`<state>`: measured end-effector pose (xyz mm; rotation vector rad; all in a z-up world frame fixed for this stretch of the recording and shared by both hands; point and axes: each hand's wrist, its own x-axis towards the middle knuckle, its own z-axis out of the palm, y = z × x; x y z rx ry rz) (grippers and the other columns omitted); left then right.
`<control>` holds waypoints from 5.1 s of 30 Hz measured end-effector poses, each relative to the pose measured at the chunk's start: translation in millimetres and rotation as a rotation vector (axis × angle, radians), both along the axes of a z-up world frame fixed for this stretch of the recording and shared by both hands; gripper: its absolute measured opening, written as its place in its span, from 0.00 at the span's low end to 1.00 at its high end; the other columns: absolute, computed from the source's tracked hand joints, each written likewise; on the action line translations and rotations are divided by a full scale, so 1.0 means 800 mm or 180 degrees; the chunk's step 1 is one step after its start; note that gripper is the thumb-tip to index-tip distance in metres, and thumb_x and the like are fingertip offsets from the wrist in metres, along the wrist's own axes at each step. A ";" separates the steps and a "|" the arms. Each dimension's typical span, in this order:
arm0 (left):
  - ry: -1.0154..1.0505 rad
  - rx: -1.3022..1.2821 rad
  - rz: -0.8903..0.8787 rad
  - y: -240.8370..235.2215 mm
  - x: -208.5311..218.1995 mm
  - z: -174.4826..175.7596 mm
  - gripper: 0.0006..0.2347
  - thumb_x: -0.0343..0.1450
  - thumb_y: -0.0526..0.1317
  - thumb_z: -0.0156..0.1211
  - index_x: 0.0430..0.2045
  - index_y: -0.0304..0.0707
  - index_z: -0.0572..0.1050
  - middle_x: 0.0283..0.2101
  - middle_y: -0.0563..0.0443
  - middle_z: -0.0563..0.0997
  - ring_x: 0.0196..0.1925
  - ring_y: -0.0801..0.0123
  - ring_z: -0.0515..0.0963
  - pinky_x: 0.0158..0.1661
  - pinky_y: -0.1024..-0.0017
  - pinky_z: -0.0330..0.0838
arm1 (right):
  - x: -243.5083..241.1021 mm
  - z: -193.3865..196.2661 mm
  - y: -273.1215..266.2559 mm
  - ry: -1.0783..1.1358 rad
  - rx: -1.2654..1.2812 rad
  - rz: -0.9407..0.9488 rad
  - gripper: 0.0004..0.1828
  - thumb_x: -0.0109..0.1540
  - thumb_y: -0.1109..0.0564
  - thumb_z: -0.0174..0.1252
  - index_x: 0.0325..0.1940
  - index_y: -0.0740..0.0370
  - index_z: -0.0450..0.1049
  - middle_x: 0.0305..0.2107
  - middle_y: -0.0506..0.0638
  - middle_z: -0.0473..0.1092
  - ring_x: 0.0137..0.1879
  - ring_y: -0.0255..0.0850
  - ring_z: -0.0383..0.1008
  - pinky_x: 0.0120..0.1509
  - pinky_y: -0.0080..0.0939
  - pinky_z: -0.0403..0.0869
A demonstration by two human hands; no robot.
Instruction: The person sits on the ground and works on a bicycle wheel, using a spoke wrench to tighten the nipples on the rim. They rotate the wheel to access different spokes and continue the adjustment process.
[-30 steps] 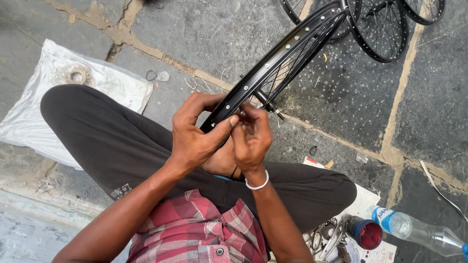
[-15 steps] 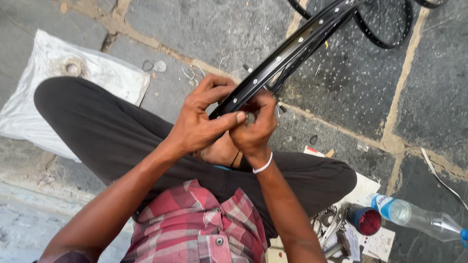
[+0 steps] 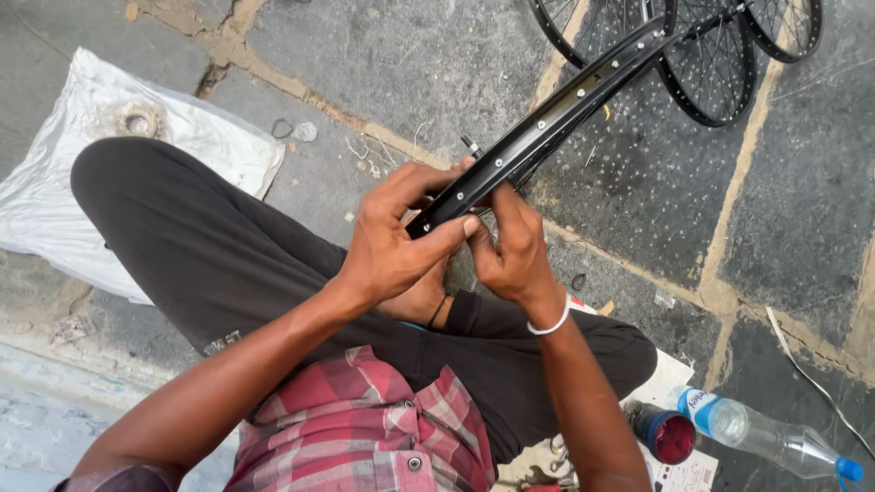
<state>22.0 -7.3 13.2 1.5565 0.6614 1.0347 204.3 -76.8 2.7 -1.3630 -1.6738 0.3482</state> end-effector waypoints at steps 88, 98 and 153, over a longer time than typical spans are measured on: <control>-0.0008 0.0198 0.0060 0.013 -0.007 -0.003 0.18 0.69 0.44 0.75 0.47 0.31 0.79 0.42 0.48 0.82 0.45 0.67 0.83 0.49 0.71 0.78 | -0.035 -0.015 -0.006 0.2390 -0.0175 -0.0348 0.13 0.70 0.63 0.62 0.56 0.75 0.72 0.55 0.61 0.72 0.55 0.39 0.75 0.58 0.36 0.75; -0.0186 0.0412 -0.0663 0.026 -0.007 0.003 0.19 0.72 0.40 0.71 0.55 0.31 0.78 0.54 0.44 0.79 0.57 0.64 0.80 0.57 0.68 0.75 | -0.087 -0.023 0.004 -0.0108 0.0763 -0.1593 0.15 0.67 0.60 0.62 0.53 0.67 0.66 0.52 0.65 0.71 0.52 0.48 0.80 0.51 0.39 0.81; -0.0194 0.0179 -0.0275 -0.011 0.009 -0.003 0.18 0.68 0.43 0.75 0.47 0.32 0.78 0.40 0.51 0.78 0.40 0.71 0.79 0.40 0.71 0.74 | 0.021 0.046 -0.010 0.1461 -0.1140 0.0460 0.27 0.65 0.53 0.63 0.63 0.70 0.67 0.56 0.57 0.71 0.64 0.48 0.72 0.72 0.47 0.70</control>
